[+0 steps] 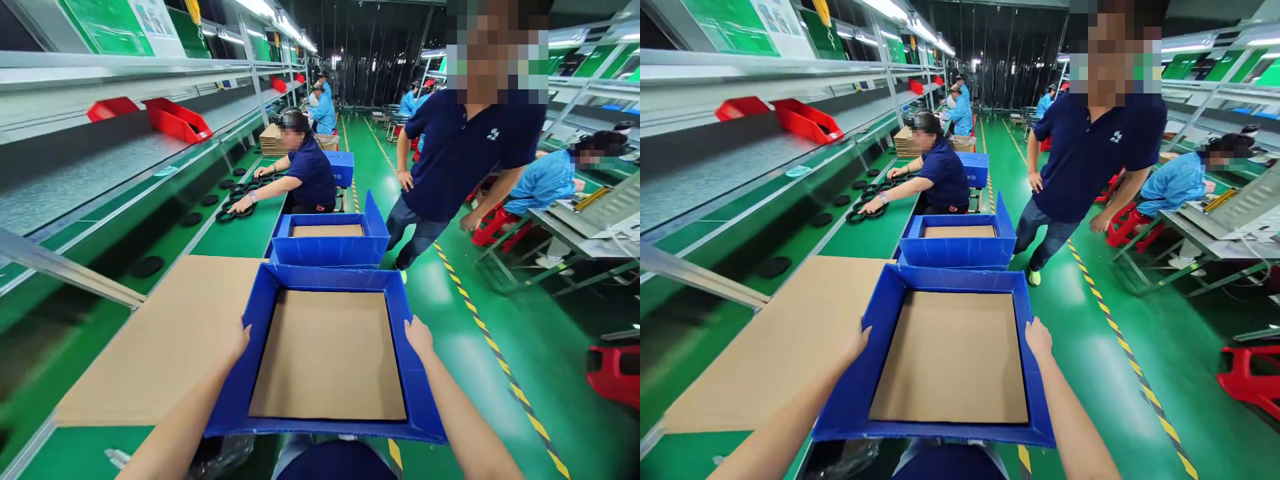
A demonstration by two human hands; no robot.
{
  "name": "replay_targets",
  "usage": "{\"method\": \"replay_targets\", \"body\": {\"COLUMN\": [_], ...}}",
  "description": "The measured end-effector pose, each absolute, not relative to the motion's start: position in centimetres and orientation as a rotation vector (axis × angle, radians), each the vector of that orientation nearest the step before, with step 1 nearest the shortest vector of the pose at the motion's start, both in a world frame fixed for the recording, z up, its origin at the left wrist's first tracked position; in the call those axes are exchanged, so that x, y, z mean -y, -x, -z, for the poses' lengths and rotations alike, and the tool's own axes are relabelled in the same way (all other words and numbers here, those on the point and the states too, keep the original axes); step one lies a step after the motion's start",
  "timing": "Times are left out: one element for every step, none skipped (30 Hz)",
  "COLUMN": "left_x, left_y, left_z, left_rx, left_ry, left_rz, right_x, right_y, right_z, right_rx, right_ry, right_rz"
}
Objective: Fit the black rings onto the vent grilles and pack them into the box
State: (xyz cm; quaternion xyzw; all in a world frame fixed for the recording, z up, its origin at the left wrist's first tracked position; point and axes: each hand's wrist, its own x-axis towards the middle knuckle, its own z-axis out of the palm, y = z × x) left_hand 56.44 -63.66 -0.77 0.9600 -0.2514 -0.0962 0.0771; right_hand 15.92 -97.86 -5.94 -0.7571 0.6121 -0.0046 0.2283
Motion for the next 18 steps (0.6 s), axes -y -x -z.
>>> {"method": "replay_targets", "body": {"left_x": [63.3, 62.8, 62.3, 61.6, 60.7, 59.8, 58.7, 57.6, 56.4, 55.2, 54.1, 53.1, 52.3, 51.6, 51.1, 50.8, 50.7, 50.7], "left_y": [-55.8, -55.1, -54.2, -53.2, -52.0, -50.6, -49.0, -47.3, -45.5, -43.7, -41.9, -40.3, -38.9, -37.7, -36.7, -36.1, -35.6, -35.3], "left_z": [0.5, 0.2, -0.1, -0.4, -0.6, -0.9, -1.0, -1.0, -0.9, -0.7, -0.4, 0.0, 0.4, 0.8, 1.2, 1.5, 1.8, 2.1], "left_rx": [0.755, 0.756, 0.755, 0.741, 0.711, 0.664, 0.612, 0.558, 0.504, 0.457, 0.422, 0.395, 0.367, 0.322, 0.24, 0.108, -0.062, -0.234], "left_ry": [-2.881, -2.892, -2.907, -2.923, -2.941, -2.961, -2.978, -2.994, -3.006, -3.013, -3.009, -2.992, -2.959, -2.912, -2.851, -2.774, -2.664, -2.526], "left_rz": [0.257, 0.224, 0.186, 0.137, 0.084, 0.034, -0.007, -0.038, -0.061, -0.079, -0.097, -0.119, -0.14, -0.159, -0.173, -0.174, -0.12, -0.018], "right_x": [97.3, 96.7, 96.1, 95.3, 94.3, 93.0, 91.4, 89.5, 87.4, 85.2, 83.0, 81.1, 79.5, 78.3, 77.5, 77.2, 77.1, 77.3], "right_y": [-15.9, -15.8, -15.5, -15.2, -14.9, -14.6, -14.3, -14.0, -13.7, -13.4, -13.1, -12.7, -12.3, -12.0, -11.7, -11.4, -11.3, -11.2], "right_z": [5.7, 5.4, 5.2, 5.1, 5.2, 5.5, 5.9, 6.5, 7.2, 7.9, 8.5, 8.9, 9.1, 9.1, 9.0, 8.7, 8.4, 8.1], "right_rx": [-1.672, -1.648, -1.6, -1.526, -1.426, -1.305, -1.176, -1.054, -0.942, -0.829, -0.714, -0.596, -0.492, -0.409, -0.36, -0.339, -0.33, -0.321], "right_ry": [2.111, 2.156, 2.223, 2.299, 2.368, 2.42, 2.446, 2.442, 2.405, 2.343, 2.26, 2.163, 2.061, 1.97, 1.896, 1.845, 1.818, 1.813], "right_rz": [0.035, 0.083, 0.166, 0.27, 0.374, 0.447, 0.459, 0.387, 0.236, 0.053, -0.129, -0.279, -0.389, -0.457, -0.496, -0.512, -0.51, -0.494]}}
